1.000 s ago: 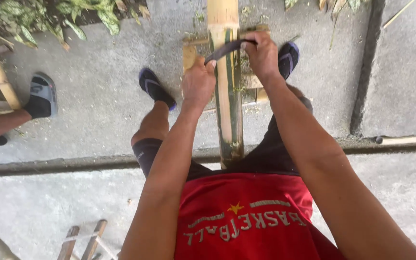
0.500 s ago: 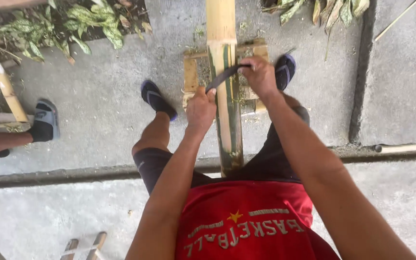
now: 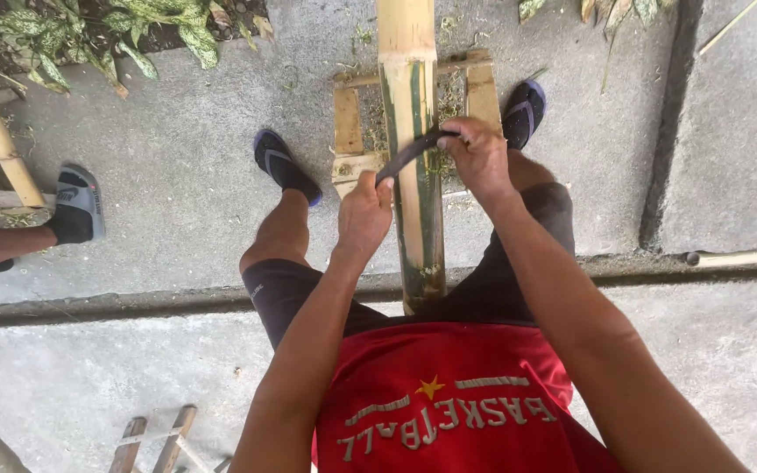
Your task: Shaving and smoothing a long piece of bamboo with a knife while it is placed on a wooden stand.
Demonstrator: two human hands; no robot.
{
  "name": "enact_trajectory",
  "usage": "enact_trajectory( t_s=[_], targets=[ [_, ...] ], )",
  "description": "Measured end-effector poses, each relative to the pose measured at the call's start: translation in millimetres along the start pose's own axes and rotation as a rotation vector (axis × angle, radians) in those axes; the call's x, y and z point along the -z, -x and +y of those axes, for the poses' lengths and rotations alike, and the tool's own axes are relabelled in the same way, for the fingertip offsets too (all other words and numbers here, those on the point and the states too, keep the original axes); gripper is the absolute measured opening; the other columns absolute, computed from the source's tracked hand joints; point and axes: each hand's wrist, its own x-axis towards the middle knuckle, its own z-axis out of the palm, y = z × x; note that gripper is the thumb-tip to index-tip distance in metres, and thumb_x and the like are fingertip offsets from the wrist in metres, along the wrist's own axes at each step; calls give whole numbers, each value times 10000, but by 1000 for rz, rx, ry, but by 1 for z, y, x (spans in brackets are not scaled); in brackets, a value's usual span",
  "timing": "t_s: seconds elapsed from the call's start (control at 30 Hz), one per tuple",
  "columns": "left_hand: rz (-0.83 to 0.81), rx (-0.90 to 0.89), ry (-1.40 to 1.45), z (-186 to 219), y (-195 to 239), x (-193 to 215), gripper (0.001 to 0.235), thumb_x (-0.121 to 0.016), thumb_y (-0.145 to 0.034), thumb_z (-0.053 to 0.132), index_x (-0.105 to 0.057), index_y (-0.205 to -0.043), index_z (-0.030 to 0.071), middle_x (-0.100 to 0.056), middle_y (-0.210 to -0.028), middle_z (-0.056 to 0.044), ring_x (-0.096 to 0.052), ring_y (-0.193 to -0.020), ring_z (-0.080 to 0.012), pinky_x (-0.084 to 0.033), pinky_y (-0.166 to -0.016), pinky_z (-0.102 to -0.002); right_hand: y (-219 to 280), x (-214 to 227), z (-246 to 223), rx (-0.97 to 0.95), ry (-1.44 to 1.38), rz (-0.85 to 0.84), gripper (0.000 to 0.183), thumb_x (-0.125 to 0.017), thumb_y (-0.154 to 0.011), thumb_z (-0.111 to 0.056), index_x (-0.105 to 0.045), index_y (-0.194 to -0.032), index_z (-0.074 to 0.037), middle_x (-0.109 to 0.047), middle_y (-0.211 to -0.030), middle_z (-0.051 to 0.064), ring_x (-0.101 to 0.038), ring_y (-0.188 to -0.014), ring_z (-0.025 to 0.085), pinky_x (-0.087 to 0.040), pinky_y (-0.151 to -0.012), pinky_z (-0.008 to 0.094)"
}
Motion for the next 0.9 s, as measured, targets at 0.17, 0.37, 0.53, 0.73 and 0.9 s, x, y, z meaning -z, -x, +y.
enact_trajectory(
  t_s=[0.17, 0.37, 0.53, 0.73, 0.9],
  targets=[
    [-119, -6, -39, 7, -34, 9, 309, -473, -1090, 366, -597, -1067, 84, -619, -687, -88, -612, -563, -260, -489, -518, -455, -32, 10, 3, -116, 42, -18, 17, -746, -995, -93, -759, -990, -82, -737, -1015, 87, -696, -776, 146, -577, -624, 288],
    [-123, -115, -208, 43, -108, 64, 334, -498, -1046, 447, -658, -1053, 154, -547, -696, 51, -492, -646, -96, -418, -633, -386, -52, 5, 3, 0, -12, 181, 93, -794, -919, -42, -777, -1009, -55, -730, -925, 107, -685, -775, 189, -582, -703, 356],
    [-296, -97, -279, 25, -89, 52, 368, -450, -1096, 435, -634, -1082, 117, -559, -771, -8, -532, -655, -157, -496, -637, -397, -18, -15, 48, -32, 52, 170, 23, -758, -977, -84, -745, -977, -65, -742, -972, 92, -717, -817, 173, -598, -728, 351],
    [-158, -44, -134, 46, -96, 72, 298, -492, -1021, 416, -608, -1143, 171, -595, -678, 5, -578, -605, -139, -492, -655, -421, -48, 1, -1, -85, 19, 161, 48, -759, -960, -92, -752, -965, -45, -737, -934, 94, -696, -749, 175, -584, -676, 355],
    [-351, 33, -160, 34, -61, 61, 316, -430, -1090, 396, -565, -1067, 111, -589, -752, -51, -567, -563, -215, -523, -580, -471, 6, -2, 5, -237, 29, 77, 60, -750, -961, -128, -751, -943, -70, -708, -942, 64, -664, -684, 172, -561, -583, 348]
  ],
)
